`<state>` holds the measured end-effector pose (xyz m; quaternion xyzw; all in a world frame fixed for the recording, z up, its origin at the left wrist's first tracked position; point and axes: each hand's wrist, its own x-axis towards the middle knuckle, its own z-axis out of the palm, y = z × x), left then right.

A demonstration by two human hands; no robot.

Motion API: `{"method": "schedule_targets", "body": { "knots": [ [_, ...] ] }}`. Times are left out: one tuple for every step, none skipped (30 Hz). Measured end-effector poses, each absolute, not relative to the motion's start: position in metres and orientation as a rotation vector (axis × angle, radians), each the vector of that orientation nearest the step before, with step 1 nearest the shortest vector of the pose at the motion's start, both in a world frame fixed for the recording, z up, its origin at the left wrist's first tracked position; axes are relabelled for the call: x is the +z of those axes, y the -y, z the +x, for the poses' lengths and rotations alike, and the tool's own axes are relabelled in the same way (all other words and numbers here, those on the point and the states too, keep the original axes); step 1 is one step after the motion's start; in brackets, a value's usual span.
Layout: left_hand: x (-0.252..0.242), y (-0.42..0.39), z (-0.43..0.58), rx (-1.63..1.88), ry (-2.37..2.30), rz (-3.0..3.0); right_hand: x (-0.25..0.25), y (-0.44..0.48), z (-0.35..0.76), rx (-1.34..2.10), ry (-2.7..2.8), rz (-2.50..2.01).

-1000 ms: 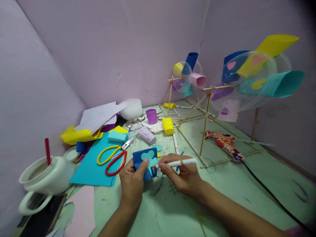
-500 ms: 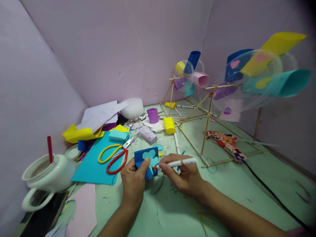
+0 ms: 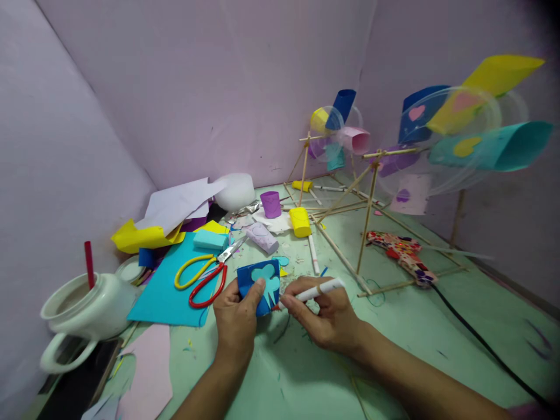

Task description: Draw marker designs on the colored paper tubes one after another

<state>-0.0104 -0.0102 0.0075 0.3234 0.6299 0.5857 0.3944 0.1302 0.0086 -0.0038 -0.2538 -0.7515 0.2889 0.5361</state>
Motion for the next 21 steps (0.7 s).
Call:
{"method": "schedule_targets", "body": {
  "knots": [
    [0.0081, 0.0102, -0.0101, 1.487, -1.598, 0.819, -0.0035, -0.0085, 0.1306, 0.69, 1.782, -0.609],
    [0.0087, 0.0103, -0.0097, 1.489, -1.598, 0.82, -0.003, -0.0082, 0.131, 0.701, 1.771, -0.617],
    [0.0093, 0.0104, -0.0094, 1.492, -1.6, 0.822, -0.0022, -0.0079, 0.1314, 0.721, 1.754, -0.624],
    [0.0096, 0.0106, -0.0092, 1.497, -1.6, 0.823, -0.0014, -0.0076, 0.1318, 0.744, 1.731, -0.629],
    [0.0098, 0.0108, -0.0091, 1.503, -1.596, 0.822, -0.0005, -0.0073, 0.1321, 0.765, 1.701, -0.628],
    [0.0096, 0.011, -0.0091, 1.508, -1.59, 0.821, 0.0004, -0.0071, 0.1322, 0.78, 1.67, -0.619],
    [0.0091, 0.0111, -0.0091, 1.509, -1.583, 0.82, 0.0013, -0.0071, 0.1322, 0.784, 1.645, -0.605],
    [0.0084, 0.0111, -0.0092, 1.51, -1.578, 0.82, 0.002, -0.0072, 0.1319, 0.775, 1.629, -0.593],
    [0.0077, 0.011, -0.0093, 1.507, -1.573, 0.822, 0.0027, -0.0073, 0.1315, 0.753, 1.627, -0.584],
    [0.007, 0.0107, -0.0093, 1.505, -1.571, 0.825, 0.0032, -0.0075, 0.131, 0.725, 1.64, -0.578],
    [0.0063, 0.0104, -0.0093, 1.504, -1.569, 0.831, 0.0035, -0.0077, 0.1303, 0.695, 1.666, -0.574],
    [0.0058, 0.01, -0.0093, 1.507, -1.566, 0.838, 0.0037, -0.0078, 0.1296, 0.665, 1.692, -0.57],
    [0.0055, 0.0097, -0.0092, 1.511, -1.564, 0.846, 0.0037, -0.0079, 0.1289, 0.64, 1.714, -0.564],
    [0.0054, 0.0095, -0.0093, 1.513, -1.563, 0.855, 0.0035, -0.0079, 0.1283, 0.624, 1.73, -0.557],
    [0.0054, 0.0095, -0.0093, 1.515, -1.565, 0.863, 0.0031, -0.0079, 0.1277, 0.613, 1.74, -0.549],
    [0.0055, 0.0096, -0.0094, 1.514, -1.569, 0.867, 0.0026, -0.008, 0.1273, 0.605, 1.746, -0.545],
    [0.0056, 0.0099, -0.0094, 1.512, -1.574, 0.868, 0.0021, -0.008, 0.127, 0.598, 1.751, -0.541],
    [0.0058, 0.0103, -0.0094, 1.511, -1.58, 0.868, 0.0015, -0.0082, 0.1268, 0.59, 1.756, -0.54],
    [0.006, 0.0107, -0.0094, 1.508, -1.583, 0.87, 0.0009, -0.0083, 0.1268, 0.582, 1.761, -0.538],
    [0.0062, 0.0111, -0.0093, 1.508, -1.586, 0.873, 0.0003, -0.0086, 0.1268, 0.574, 1.767, -0.537],
    [0.0064, 0.0114, -0.0092, 1.512, -1.589, 0.874, -0.0001, -0.0088, 0.1268, 0.569, 1.775, -0.537]
  ]
}}
